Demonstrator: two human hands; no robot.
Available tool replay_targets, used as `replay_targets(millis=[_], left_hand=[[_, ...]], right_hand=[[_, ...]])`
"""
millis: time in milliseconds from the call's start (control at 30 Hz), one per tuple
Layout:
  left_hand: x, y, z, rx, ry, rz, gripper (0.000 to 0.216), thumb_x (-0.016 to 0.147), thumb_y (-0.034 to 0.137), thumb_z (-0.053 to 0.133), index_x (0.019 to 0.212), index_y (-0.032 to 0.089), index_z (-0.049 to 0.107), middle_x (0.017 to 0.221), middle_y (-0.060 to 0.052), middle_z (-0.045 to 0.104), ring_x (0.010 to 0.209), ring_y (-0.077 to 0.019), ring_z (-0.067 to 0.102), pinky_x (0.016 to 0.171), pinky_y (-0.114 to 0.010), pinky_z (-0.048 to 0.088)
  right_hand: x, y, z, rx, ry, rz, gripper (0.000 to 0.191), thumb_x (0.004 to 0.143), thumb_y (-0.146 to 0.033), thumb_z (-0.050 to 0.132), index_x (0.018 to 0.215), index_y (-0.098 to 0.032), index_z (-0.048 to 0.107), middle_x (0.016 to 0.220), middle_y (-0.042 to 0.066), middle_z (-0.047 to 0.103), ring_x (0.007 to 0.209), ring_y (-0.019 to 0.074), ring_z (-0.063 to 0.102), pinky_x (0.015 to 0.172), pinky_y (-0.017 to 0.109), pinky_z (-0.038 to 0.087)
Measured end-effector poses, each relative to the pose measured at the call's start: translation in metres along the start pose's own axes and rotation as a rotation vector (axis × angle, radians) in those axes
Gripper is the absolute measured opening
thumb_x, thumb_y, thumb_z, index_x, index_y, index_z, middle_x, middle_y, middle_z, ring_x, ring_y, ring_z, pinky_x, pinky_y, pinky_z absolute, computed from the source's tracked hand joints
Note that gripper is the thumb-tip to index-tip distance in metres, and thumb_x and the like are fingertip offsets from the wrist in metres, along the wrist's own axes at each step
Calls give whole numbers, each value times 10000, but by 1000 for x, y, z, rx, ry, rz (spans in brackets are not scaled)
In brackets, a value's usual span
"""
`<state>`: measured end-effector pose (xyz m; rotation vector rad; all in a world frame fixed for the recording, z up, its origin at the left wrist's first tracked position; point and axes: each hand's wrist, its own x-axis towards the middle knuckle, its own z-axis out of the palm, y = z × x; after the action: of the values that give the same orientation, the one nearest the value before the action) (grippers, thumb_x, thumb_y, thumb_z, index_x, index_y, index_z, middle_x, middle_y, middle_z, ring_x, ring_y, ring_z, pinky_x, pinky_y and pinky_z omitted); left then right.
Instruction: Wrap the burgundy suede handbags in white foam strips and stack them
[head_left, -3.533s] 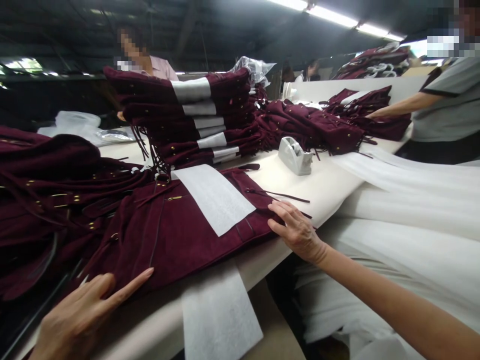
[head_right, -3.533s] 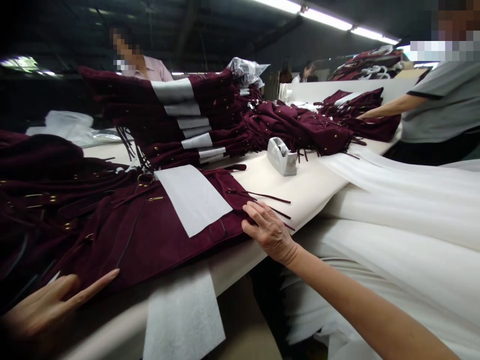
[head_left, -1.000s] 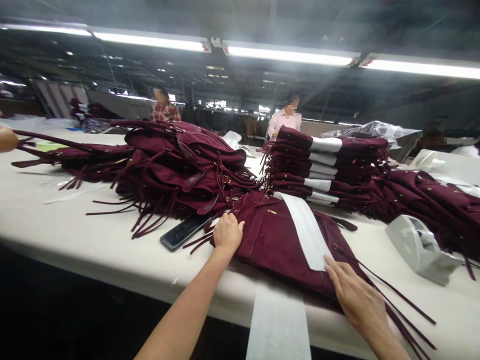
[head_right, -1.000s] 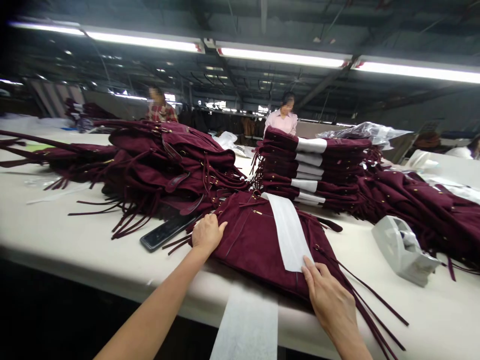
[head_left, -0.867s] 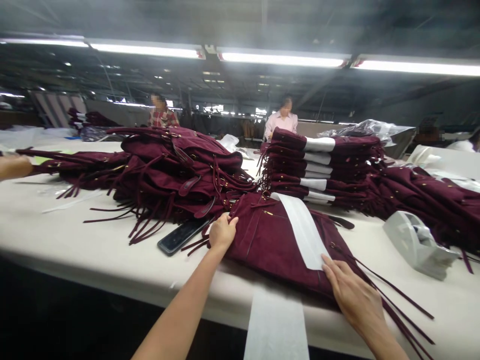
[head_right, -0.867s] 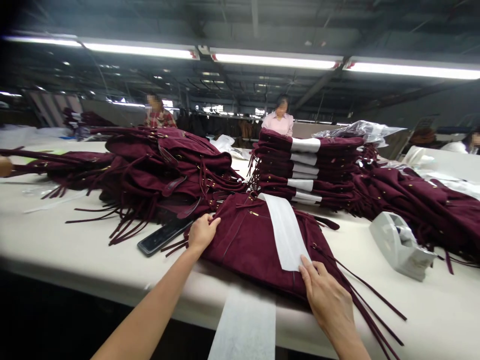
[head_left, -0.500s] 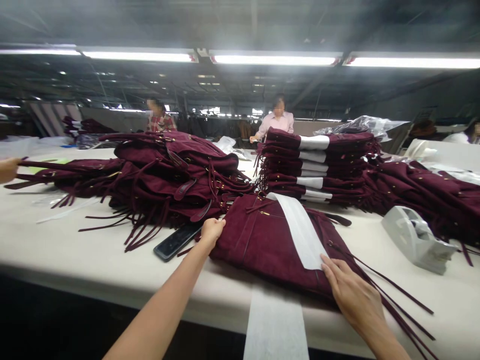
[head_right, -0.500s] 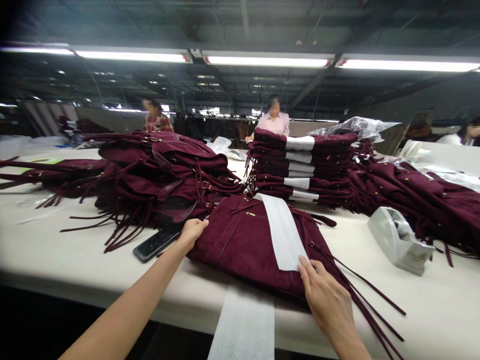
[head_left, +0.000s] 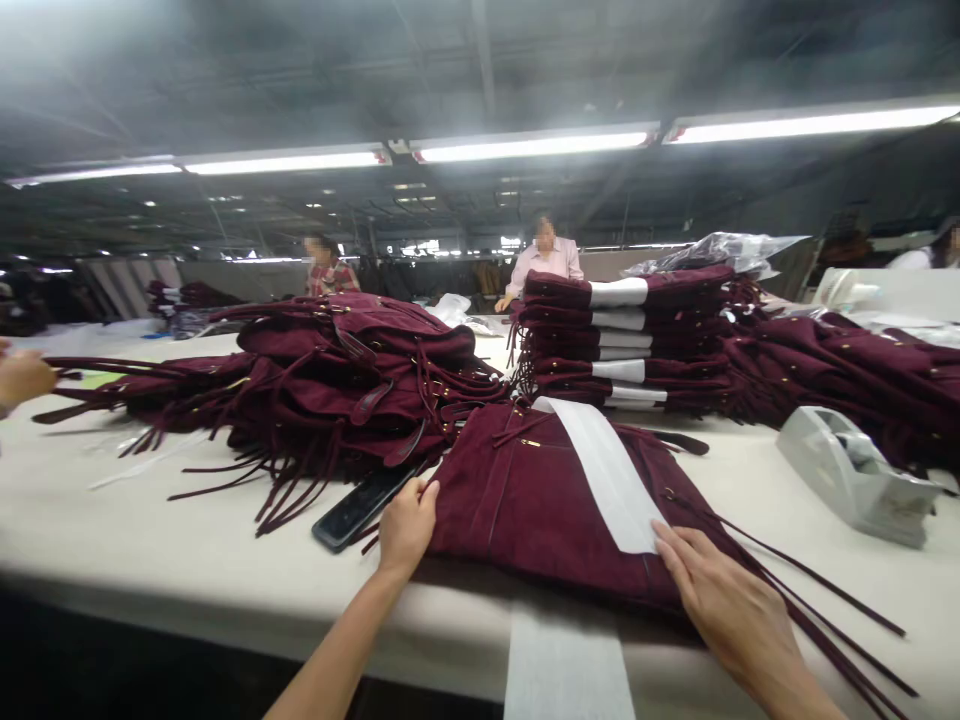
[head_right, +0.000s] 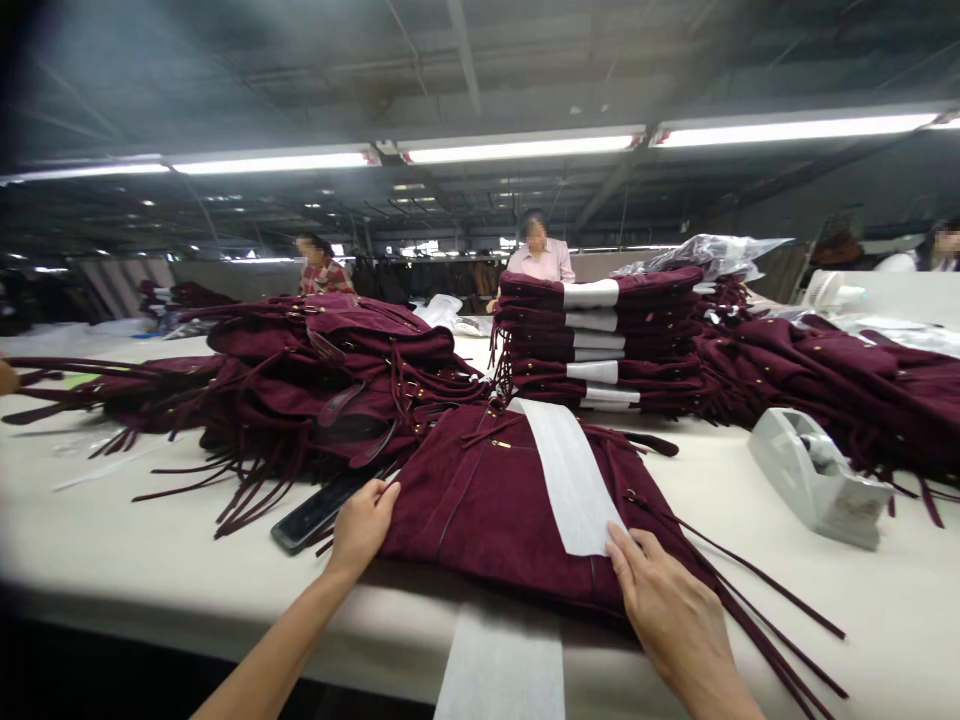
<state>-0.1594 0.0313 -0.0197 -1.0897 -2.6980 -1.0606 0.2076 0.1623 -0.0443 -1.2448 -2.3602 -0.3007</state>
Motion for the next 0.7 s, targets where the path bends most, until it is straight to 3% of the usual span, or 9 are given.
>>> replay_targets(millis=[100,167,267,333,367,433,500,600,700], left_hand=[[12,-7,0,-30,-88,-31,245,865,330,535,703,165,615,631,-39,643,658,-222,644,602,-268,453],[14,-1,-1,-1,-87,-24,142,824,275,587,851,152,653,673,-54,658,701,-241,650,668,-308,478],[7,20,-6,191,-40,289,370,860,133,481,1209,189,594,1040,-143,686,1053,-289,620,912,-434,457],[6,35,-9,373,-141,559,487,868,54,406,1285,251,564,1291,-138,595,1268,-280,500,1046,-484,373],[9,43,-9,443,-231,623,486,866,38,406,1263,252,589,1327,-136,574,1299,-282,476,1065,-490,360],[23,57,-4,504,-394,580,364,869,54,468,1146,191,662,1235,-171,625,1232,-305,539,1025,-484,410],[44,71,8,509,-447,468,203,890,140,556,1055,133,674,1094,-164,670,1086,-287,621,939,-464,481],[77,88,35,465,-406,336,285,908,326,613,1113,128,618,1115,-100,638,1003,-223,628,879,-434,527],[93,91,59,348,-287,231,325,917,344,598,1157,125,587,1145,-103,615,1008,-221,618,875,-434,528]], right_hand=[[0,-2,-2,-6,-4,10,463,1028,-418,222,1299,-288,574,1228,0,640,805,145,696,631,278,559],[0,-3,-3,-16,2,12,470,1030,-416,213,1299,-281,574,1236,2,637,818,144,696,647,272,558],[-1,-3,-2,-28,14,14,467,1030,-419,218,1299,-278,573,1235,-3,636,838,148,694,667,279,561],[0,-3,-1,-29,11,9,461,1030,-411,224,1294,-277,578,1227,-7,639,823,149,695,661,286,565],[0,-3,0,-28,6,6,459,1029,-405,226,1290,-277,582,1222,-6,642,809,147,695,651,287,567],[0,-3,1,-25,3,7,455,1027,-396,234,1286,-276,588,1217,-3,647,789,144,697,625,281,568],[0,-3,1,-20,17,14,450,1024,-395,245,1284,-278,592,1214,1,651,794,145,700,606,274,569],[0,-2,3,-5,47,14,449,1017,-398,251,1267,-287,607,1202,1,661,807,146,707,591,259,572],[0,3,7,15,40,13,451,1009,-405,257,1258,-295,616,1204,-7,665,812,136,714,583,231,575]])
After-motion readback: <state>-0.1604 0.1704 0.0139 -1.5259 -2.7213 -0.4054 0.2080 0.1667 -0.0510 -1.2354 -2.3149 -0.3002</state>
